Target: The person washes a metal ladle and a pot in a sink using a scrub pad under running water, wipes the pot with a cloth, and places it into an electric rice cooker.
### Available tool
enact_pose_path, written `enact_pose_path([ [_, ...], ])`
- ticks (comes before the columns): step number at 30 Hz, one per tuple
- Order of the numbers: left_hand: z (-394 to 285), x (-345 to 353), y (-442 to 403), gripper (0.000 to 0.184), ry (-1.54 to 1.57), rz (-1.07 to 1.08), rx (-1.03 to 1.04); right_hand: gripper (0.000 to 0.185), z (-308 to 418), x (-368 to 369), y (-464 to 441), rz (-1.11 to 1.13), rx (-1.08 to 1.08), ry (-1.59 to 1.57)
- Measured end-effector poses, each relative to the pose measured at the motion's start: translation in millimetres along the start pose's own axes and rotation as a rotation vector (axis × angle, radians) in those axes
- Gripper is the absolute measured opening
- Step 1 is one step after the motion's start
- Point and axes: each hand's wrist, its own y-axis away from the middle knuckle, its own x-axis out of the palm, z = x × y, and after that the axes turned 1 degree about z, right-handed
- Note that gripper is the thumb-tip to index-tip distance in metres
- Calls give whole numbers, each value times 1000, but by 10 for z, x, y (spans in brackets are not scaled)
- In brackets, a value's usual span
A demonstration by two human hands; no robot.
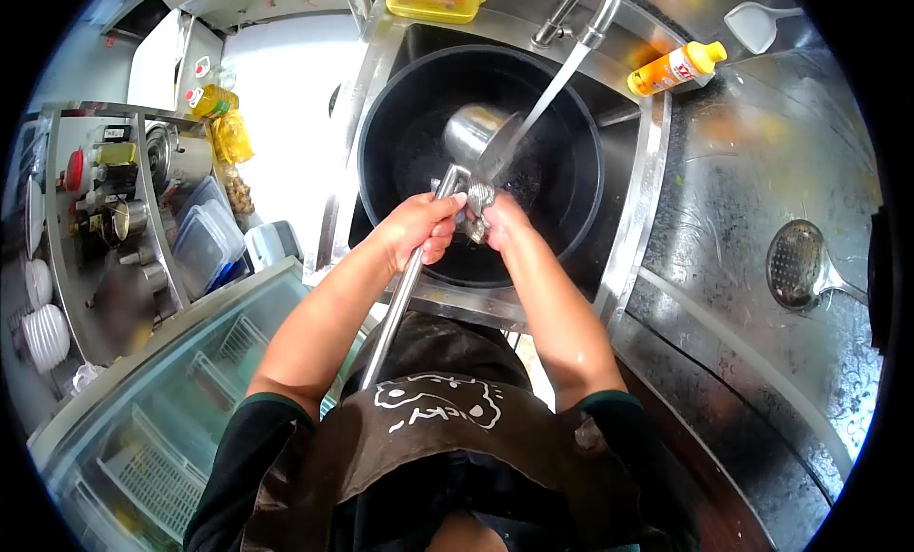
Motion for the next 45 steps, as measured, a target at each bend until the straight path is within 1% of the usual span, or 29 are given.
enact_pose_path([
  [2,-62,113,49,36,-232,-217,44,22,125,-107,159,-56,-37,349],
  [3,-90,120,64,34,-322,-274,104,24,205,-182,201,-84,-58,526],
  [4,-100,112,88,34,-409,-332,162,27,225,-303,147,-175,-95,562],
  [5,-116,105,113,33,-495,-392,220,29,320,-359,228,-155,-99,475],
  [6,-150,103,140,29,-592,-438,191,28,330,-530,136,-182,-168,452],
  [7,-125,57,123,28,-783,-490,264,28,305,-672,44,-210,-234,426],
  [9,-70,-17,81,27,-1168,-587,410,30,486,-569,315,-215,-336,285],
  [10,-63,-1,113,28,-1314,-656,464,31,485,-720,219,-253,-375,306],
  [11,-103,40,152,28,-1325,-653,435,31,522,-666,232,-346,-456,280],
  [13,-167,95,203,29,-1347,-648,377,30,561,-619,372,-214,-518,123],
  [16,-89,25,133,25,-1545,-716,528,30,592,-451,520,-199,-515,77],
  [19,-103,-22,154,23,-1730,-736,575,31,620,-324,544,-212,-494,101],
  [20,-114,-53,158,23,-1740,-747,579,33,614,-358,497,-168,-512,134],
  [23,-165,-182,138,18,-1819,-787,557,36,528,-520,216,-338,-616,722],
  [24,-171,-320,47,16,-1871,-805,557,39,531,-539,182,-384,-643,1104],
  [25,-183,-450,-56,15,-1922,-824,559,42,429,-667,7,-352,-638,1302],
  [27,-297,-462,-148,15,-2087,-835,406,45,358,-600,12,-231,-421,1580],
  [29,-380,-415,-220,16,-2195,-789,238,49,78,-740,-209,-59,-414,1657],
  [30,-439,-362,-268,17,-2177,-754,175,54,4,-651,-334,-9,-200,1716],
  [31,-486,-349,-335,18,-2224,-714,135,56,-103,-690,-426,161,-223,1792],
  [32,-512,-357,-407,19,-2268,-669,90,57,-106,-549,-360,247,-78,1777],
  [33,-506,-378,-494,19,-2309,-621,42,57,-274,-561,-560,325,60,1860],
  [34,-450,-436,-627,19,-2328,-693,-1,57,-453,-608,-716,419,74,1903],
  [37,-517,-388,-626,19,-2534,-746,80,56,-756,-624,-948,619,94,1968],
  [39,-516,-501,-617,22,-2655,-796,308,56,-723,-600,-973,720,150,2084],
  [40,-495,-558,-613,23,-2568,-834,477,56,-556,-597,-925,767,202,2188],
  [41,-500,-572,-528,24,-2501,-789,705,56,-398,-622,-892,813,253,2292],
  [43,-508,-580,-261,25,-2321,-704,1143,56,-140,-889,-981,676,107,2265],
  [45,-390,-705,-134,26,-2204,-525,1199,55,86,-1195,-1194,359,-142,2240],
])
